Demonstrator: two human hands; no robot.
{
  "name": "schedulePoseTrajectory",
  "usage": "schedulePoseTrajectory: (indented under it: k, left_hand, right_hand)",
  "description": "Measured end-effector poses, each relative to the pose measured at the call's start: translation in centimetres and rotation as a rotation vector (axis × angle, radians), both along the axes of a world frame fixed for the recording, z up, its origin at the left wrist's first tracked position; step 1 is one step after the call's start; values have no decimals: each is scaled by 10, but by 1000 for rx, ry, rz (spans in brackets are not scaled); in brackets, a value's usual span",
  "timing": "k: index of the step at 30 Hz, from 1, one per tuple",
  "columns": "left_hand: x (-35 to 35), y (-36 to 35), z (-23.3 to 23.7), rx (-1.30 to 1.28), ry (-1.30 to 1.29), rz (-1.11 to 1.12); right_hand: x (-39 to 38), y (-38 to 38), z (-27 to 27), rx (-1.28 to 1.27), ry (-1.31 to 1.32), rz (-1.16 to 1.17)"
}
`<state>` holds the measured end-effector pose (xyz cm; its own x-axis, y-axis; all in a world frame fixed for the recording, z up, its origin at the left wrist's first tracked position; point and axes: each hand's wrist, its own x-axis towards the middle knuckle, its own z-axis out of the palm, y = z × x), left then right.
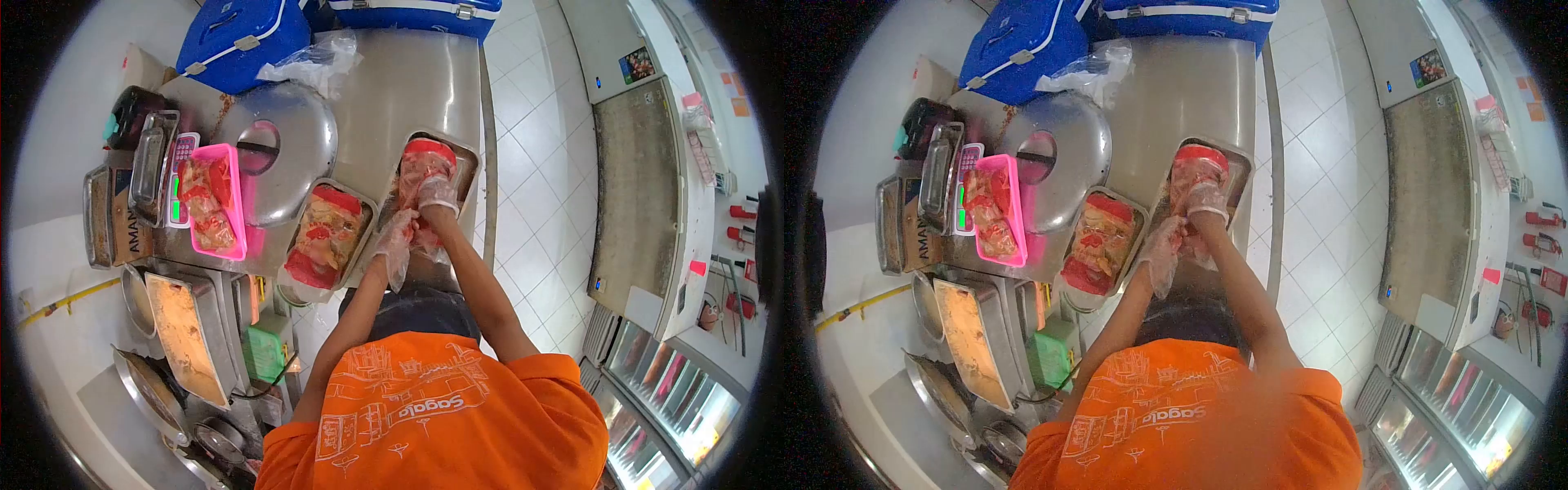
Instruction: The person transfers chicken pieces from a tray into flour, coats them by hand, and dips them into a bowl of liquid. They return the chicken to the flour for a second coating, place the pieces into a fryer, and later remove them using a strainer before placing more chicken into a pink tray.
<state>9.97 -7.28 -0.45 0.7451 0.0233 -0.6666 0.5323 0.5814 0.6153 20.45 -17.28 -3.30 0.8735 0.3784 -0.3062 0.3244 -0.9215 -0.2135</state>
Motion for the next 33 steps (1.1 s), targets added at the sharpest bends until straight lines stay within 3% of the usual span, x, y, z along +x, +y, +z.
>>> schedulePoseTrajectory:
  k: [1, 5, 7, 8, 9, 11, 13, 15, 19, 21, 23, 24, 26, 27, 28, 29, 30, 31, 32, 33]
  left_hand:
    - [0, 1, -2, -2, -7, 4]
    - [-6, 6, -21, -169, -40, 40]
    - [-8, 8, -21, -258, -20, 67]
    - [-9, 8, -22, -256, -49, 91]
    - [-9, 7, -19, -253, -78, 115]
    - [-11, 8, -9, -290, -105, 124]
    - [-10, 11, 2, -326, -136, 135]
    - [-6, 15, 15, -682, -125, 194]
    - [0, 17, 44, -738, -141, 226]
    - [-2, 20, 58, -804, -111, 309]
    - [-7, 23, 60, -831, -139, 347]
    - [-11, 30, 62, -852, -168, 374]
    - [-27, 40, 22, -983, -399, 342]
    - [-38, 54, 65, -220, -584, 121]
    - [-49, 55, 90, 13, -557, 117]
    - [-59, 56, 115, 244, -506, 107]
    - [-64, 62, 116, -96, -419, 301]
    - [-81, 80, 120, -64, -440, 393]
    - [-101, 96, 124, 241, -590, 298]
    - [-109, 112, 106, 60, -710, 253]
  right_hand:
    - [2, 0, -3, 15, 40, -115]
    - [-7, -32, 9, -1, 60, 15]
    - [-15, -39, 20, 828, -282, 150]
    - [-14, -44, 25, 542, 397, -395]
    - [-20, -48, 38, 536, 401, -397]
    - [-35, -63, 55, 1419, 936, -780]
    - [-42, -71, 73, 1305, 971, -750]
    - [-48, -69, 76, 1558, 1016, -671]
    - [-48, -68, 52, 1508, 945, -632]
    - [-49, -58, 48, 1342, 705, -592]
    - [-54, -44, 70, 1315, 705, -595]
    - [-57, -40, 74, 1146, 538, -495]
    - [-56, -21, 64, 798, 7, -26]
    - [-65, 2, 60, 805, -32, 11]
    - [-75, 25, 56, 811, -72, 47]
    - [-92, 43, 60, 924, 273, -220]
    - [-103, 54, 50, 971, 319, -218]
    - [-107, 69, 46, 982, 357, -184]
    - [-111, 85, 42, 991, 396, -150]
    - [-119, 101, 43, 1112, 542, -131]
